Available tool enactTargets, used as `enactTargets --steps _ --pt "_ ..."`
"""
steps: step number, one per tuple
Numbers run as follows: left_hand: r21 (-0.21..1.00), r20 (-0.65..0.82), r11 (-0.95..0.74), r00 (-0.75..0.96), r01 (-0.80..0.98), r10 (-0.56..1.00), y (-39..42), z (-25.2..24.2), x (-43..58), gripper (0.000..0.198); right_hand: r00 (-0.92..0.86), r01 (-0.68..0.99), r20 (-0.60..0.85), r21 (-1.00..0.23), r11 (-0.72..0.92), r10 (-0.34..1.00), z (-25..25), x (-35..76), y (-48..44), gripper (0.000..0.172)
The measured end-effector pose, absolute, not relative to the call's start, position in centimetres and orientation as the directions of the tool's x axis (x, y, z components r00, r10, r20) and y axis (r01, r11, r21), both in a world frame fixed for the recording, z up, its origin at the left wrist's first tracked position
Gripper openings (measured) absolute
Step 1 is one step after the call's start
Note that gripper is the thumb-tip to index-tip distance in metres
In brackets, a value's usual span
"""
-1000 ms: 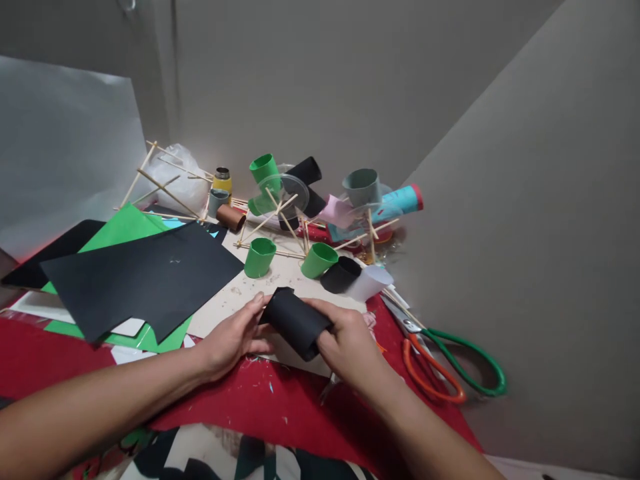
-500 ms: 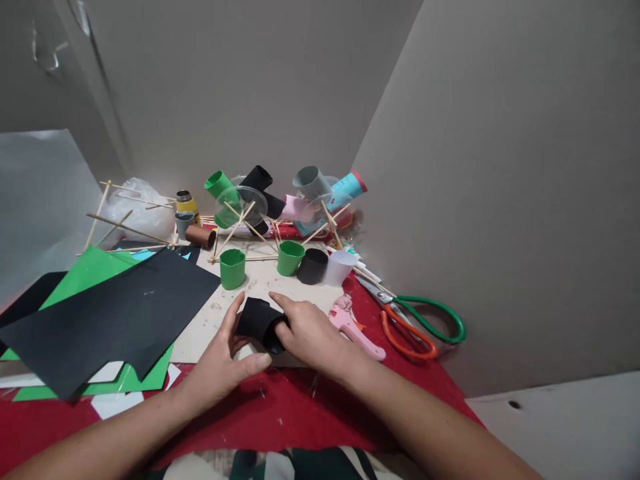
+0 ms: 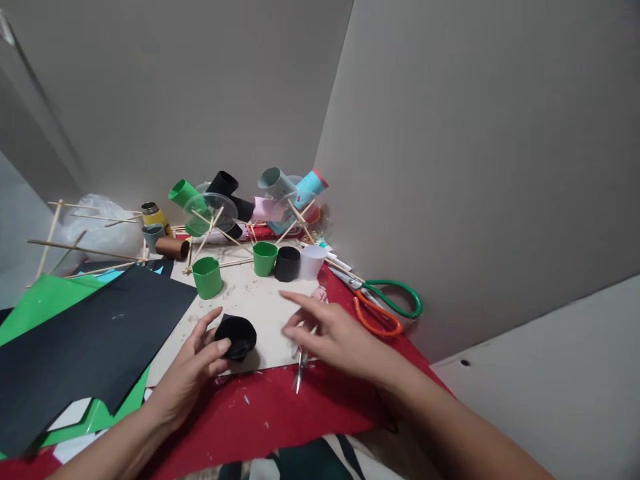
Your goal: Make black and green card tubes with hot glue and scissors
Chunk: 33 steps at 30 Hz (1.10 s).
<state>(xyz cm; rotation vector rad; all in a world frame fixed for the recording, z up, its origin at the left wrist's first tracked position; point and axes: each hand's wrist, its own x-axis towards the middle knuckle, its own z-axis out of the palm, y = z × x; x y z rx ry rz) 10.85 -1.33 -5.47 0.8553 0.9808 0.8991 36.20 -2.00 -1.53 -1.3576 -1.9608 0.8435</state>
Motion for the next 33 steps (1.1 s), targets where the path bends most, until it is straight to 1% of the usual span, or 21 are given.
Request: enactTargets --steps 1,3,6,8,12,15,20,23,25,26,28,30,33 --pt "0.880 -0.326 0.401 0.291 -0.254 0.900 -1.2 -5.5 10.8 0.066 -0.208 0.584 0.148 -0.774 0.245 0.967 -1.8 37.7 -2.2 0.052" --pt "0.841 -0.354 0.446 0.313 -0.306 0.881 -1.1 -5.6 10.8 0.062 -0.056 0.673 0.191 -0.717 0.178 0.980 -2.6 40.5 -2.6 0.046" --pt "0.785 -0.387 0.500 0.340 -0.366 0.857 -0.9 -5.7 10.6 0.054 0.081 0.816 0.260 -0.572 0.086 0.962 -4.1 43.9 -3.6 0.042" --pt "0.763 -0.403 0.518 0.343 -0.386 0.849 -0.9 -5.6 10.5 0.048 0.158 0.864 0.279 -0.503 0.005 0.947 -5.2 45.5 -4.3 0.041" --pt "0.756 -0.433 0.522 0.296 -0.396 0.851 -0.9 -5.4 10.5 0.042 0.233 0.886 0.304 -0.458 -0.073 0.924 -6.9 46.7 -5.5 0.039" --pt "0.755 -0.443 0.517 0.267 -0.404 0.856 -0.8 -5.3 10.6 0.041 0.221 0.899 0.333 -0.434 -0.060 0.917 -7.4 46.1 -5.8 0.035" --pt "0.737 -0.441 0.510 0.257 -0.444 0.860 -0.4 -5.3 10.4 0.036 0.055 0.918 0.351 -0.387 0.091 0.935 -7.4 44.0 -5.1 0.031" --pt "0.718 -0.442 0.524 0.282 -0.458 0.852 -0.2 -5.3 10.2 0.033 -0.058 0.953 0.339 -0.262 0.153 0.939 -7.3 43.4 -3.9 0.034" --pt "0.704 -0.434 0.535 0.314 -0.467 0.845 -0.1 -5.4 10.1 0.032 -0.117 0.972 0.287 -0.163 0.169 0.951 -7.4 43.4 -3.1 0.035" --pt "0.695 -0.427 0.539 0.329 -0.476 0.842 0.1 -5.5 10.0 0.031 -0.133 0.976 0.252 -0.133 0.171 0.958 -7.5 43.5 -2.8 0.035" --pt "0.675 -0.416 0.544 0.352 -0.498 0.838 0.4 -5.8 9.8 0.028 -0.143 0.977 0.186 -0.129 0.169 0.972 -7.9 43.6 -2.4 0.035" --pt "0.658 -0.410 0.555 0.377 -0.509 0.831 0.6 -6.1 9.6 0.029 -0.137 0.977 0.152 -0.143 0.159 0.979 -8.4 43.9 -2.3 0.036" --pt "0.649 -0.411 0.573 0.403 -0.500 0.818 0.9 -6.4 9.3 0.039 -0.131 0.969 0.170 -0.184 0.162 0.977 -9.0 44.7 -2.2 0.039"
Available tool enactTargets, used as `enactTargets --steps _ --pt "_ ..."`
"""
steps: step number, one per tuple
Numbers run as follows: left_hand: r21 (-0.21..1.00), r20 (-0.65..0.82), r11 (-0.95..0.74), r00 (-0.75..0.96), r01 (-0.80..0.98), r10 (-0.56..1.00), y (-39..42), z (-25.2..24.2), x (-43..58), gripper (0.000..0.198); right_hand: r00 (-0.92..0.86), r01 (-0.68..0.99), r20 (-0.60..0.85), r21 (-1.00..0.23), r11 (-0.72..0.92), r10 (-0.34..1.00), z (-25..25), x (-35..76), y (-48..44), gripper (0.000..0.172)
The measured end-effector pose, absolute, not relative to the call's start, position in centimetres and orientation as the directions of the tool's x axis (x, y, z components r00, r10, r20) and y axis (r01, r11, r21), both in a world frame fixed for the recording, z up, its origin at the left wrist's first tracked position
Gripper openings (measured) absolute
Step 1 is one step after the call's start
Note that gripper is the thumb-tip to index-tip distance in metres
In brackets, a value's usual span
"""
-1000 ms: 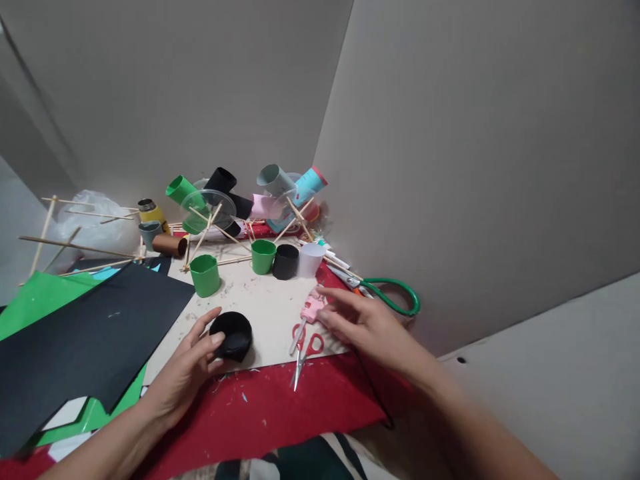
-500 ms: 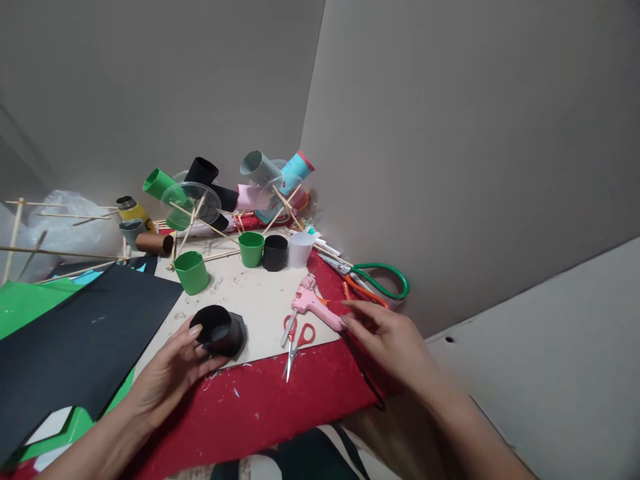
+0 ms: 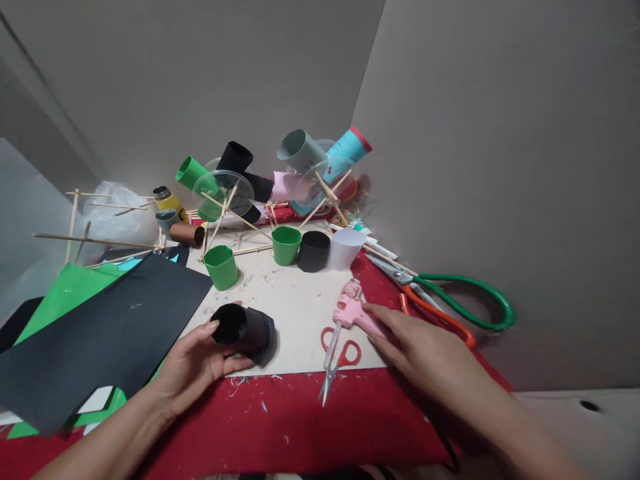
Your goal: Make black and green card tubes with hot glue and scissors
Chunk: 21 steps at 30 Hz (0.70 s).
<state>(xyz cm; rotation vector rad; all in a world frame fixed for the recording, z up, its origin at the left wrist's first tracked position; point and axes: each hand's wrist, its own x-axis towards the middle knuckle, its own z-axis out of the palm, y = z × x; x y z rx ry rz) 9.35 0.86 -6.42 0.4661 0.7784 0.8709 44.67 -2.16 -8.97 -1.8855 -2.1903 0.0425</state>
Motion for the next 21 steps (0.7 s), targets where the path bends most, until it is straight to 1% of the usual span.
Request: enactTargets --steps 3,6,9,13,15,16,18,19,21 --pt "0.643 -0.425 0.601 0.432 -0.474 0.795 0.9 -6.4 9.2 0.047 -0.110 0.964 0.235 -0.213 0.162 0.966 -9.0 46.3 -1.9 0.043" --pt "0.634 -0.416 0.614 0.462 -0.470 0.783 1.0 -6.4 9.1 0.054 -0.060 0.975 0.255 -0.194 0.112 0.965 -8.8 48.1 -1.3 0.045" --pt "0.636 -0.419 0.609 0.452 -0.474 0.788 1.1 -6.4 9.1 0.057 -0.031 0.989 0.233 -0.135 0.063 0.972 -9.0 49.5 -0.8 0.046" --pt "0.643 -0.442 0.604 0.416 -0.470 0.794 1.3 -6.3 9.3 0.054 -0.042 0.998 0.189 -0.046 0.051 0.981 -9.3 49.7 -0.7 0.046" --pt "0.649 -0.443 0.599 0.408 -0.469 0.799 1.3 -6.2 9.4 0.054 -0.063 0.998 0.210 -0.017 0.068 0.976 -8.9 49.0 -1.0 0.046" --pt "0.651 -0.441 0.597 0.407 -0.468 0.800 1.3 -6.1 9.4 0.054 -0.073 0.997 0.245 -0.003 0.077 0.967 -8.6 48.5 -1.3 0.046" --pt "0.657 -0.438 0.592 0.402 -0.466 0.804 1.4 -6.0 9.4 0.054 -0.122 0.992 0.337 0.011 0.125 0.933 -7.6 47.2 -2.0 0.043" --pt "0.660 -0.439 0.589 0.397 -0.466 0.806 1.4 -6.0 9.4 0.053 -0.167 0.984 0.381 0.002 0.180 0.909 -7.1 46.3 -2.4 0.039" --pt "0.666 -0.436 0.578 0.384 -0.470 0.814 1.4 -6.1 9.3 0.049 -0.322 0.929 0.391 -0.048 0.368 0.862 -6.2 44.2 -3.0 0.031"
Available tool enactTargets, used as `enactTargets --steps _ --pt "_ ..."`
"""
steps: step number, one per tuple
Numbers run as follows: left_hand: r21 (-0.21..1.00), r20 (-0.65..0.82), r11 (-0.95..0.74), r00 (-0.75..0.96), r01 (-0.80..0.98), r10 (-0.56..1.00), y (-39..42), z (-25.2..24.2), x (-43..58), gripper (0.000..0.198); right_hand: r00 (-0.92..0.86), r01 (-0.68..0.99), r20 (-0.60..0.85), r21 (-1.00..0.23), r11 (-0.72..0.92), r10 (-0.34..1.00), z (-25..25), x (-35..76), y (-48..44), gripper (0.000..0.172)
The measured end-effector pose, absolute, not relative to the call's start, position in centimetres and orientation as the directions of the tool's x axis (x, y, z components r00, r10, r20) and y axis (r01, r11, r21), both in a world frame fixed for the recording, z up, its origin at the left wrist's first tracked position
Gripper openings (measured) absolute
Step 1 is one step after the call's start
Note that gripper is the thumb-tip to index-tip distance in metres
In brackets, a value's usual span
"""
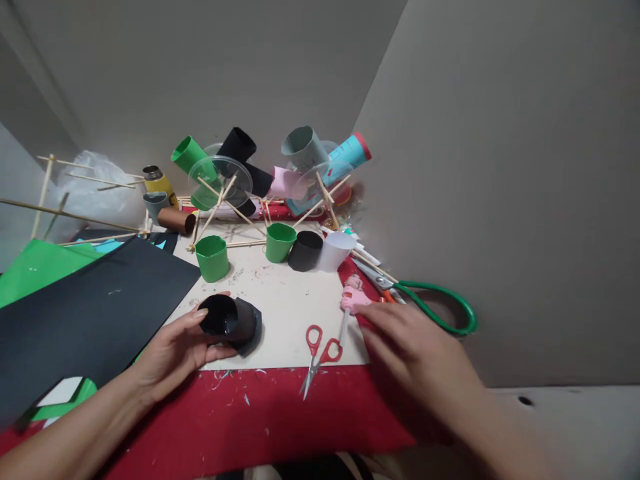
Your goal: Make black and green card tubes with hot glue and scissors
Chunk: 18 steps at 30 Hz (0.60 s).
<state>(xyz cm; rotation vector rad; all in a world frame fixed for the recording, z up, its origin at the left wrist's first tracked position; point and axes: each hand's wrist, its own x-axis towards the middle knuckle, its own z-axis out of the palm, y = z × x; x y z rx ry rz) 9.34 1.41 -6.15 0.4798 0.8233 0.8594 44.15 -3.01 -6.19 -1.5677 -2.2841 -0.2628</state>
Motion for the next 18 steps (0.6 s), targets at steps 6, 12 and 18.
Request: enactTargets --steps 6,12,18 --pt "0.694 -0.377 0.541 0.402 -0.474 0.835 1.6 -7.0 9.1 0.027 -0.480 0.877 0.001 -0.022 0.479 0.878 -5.4 38.6 -2.5 0.023" --pt "0.724 -0.321 0.497 0.404 -0.478 0.856 1.7 -7.0 9.0 0.030 -0.502 0.865 0.012 0.037 0.501 0.865 -5.8 37.3 -0.9 0.020" --pt "0.715 -0.241 0.436 0.393 -0.546 0.887 2.0 -6.9 8.7 0.034 -0.512 0.852 0.034 -0.101 0.513 0.858 -4.9 37.0 -1.5 0.010"
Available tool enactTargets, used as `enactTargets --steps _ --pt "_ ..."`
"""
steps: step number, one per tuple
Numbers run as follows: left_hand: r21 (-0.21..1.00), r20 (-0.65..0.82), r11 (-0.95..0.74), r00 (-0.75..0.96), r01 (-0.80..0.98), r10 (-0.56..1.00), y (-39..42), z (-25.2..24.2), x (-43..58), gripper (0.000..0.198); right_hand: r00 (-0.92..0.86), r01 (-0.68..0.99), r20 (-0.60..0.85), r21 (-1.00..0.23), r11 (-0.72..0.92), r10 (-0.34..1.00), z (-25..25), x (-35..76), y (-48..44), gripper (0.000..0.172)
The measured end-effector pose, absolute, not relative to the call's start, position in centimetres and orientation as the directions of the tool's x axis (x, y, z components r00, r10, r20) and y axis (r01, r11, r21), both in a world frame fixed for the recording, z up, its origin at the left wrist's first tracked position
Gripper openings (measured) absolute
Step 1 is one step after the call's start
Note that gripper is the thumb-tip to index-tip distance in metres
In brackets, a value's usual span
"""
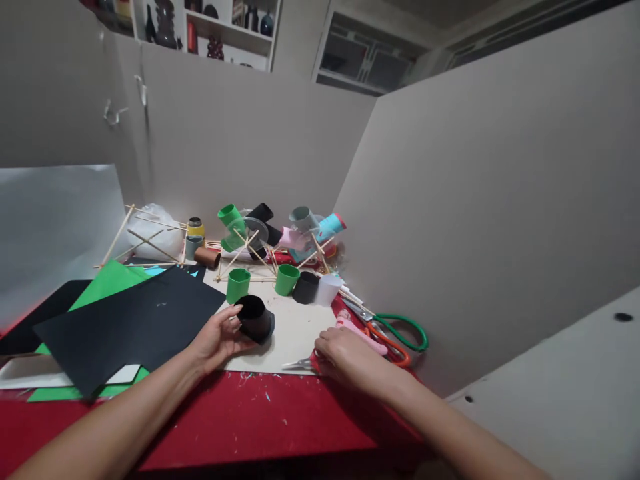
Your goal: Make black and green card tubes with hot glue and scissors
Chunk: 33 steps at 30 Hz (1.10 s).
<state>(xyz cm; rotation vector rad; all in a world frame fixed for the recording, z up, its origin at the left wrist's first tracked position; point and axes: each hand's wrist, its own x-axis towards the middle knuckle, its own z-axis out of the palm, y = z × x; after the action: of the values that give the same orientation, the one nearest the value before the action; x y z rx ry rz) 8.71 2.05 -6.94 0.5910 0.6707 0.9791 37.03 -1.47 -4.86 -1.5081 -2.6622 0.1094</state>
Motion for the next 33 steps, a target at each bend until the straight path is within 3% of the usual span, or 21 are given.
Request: enactTargets --steps 3,6,10,14,22,29,33 --pt "0.702 -0.216 0.412 0.378 -0.580 0.900 2.5 -7.0 8.4 0.032 -0.462 0.843 0.069 -0.275 0.462 0.884 -4.3 36.9 -2.7 0.008" --pt "0.691 -0.204 0.403 0.373 -0.600 0.905 2.9 -7.0 8.2 0.032 -0.393 0.775 0.084 -0.506 0.379 0.916 -4.5 36.4 -4.0 0.017" --pt "0.689 -0.196 0.399 0.375 -0.605 0.906 3.0 -6.7 8.1 0.031 -0.305 0.578 0.079 -0.777 0.250 0.949 -5.2 35.1 -5.0 0.024" --pt "0.704 -0.176 0.389 0.385 -0.594 0.906 2.3 -6.1 8.3 0.030 -0.189 0.351 0.060 -0.928 0.125 0.980 -5.8 33.5 -3.9 0.041" --pt "0.819 -0.118 0.336 0.435 -0.466 0.893 0.3 -5.4 9.0 0.059 -0.091 0.021 -0.042 -0.999 -0.040 0.995 -6.8 30.8 -0.3 0.053" --pt "0.914 -0.098 0.279 0.508 -0.294 0.856 0.4 -6.1 8.7 0.081 -0.126 -0.035 -0.056 -0.998 -0.061 0.990 -7.0 30.5 0.2 0.047" --pt "0.949 -0.171 0.283 0.527 -0.140 0.833 0.4 -6.7 9.0 0.074 -0.162 -0.023 -0.069 -0.997 -0.074 0.984 -7.2 30.7 0.2 0.042"
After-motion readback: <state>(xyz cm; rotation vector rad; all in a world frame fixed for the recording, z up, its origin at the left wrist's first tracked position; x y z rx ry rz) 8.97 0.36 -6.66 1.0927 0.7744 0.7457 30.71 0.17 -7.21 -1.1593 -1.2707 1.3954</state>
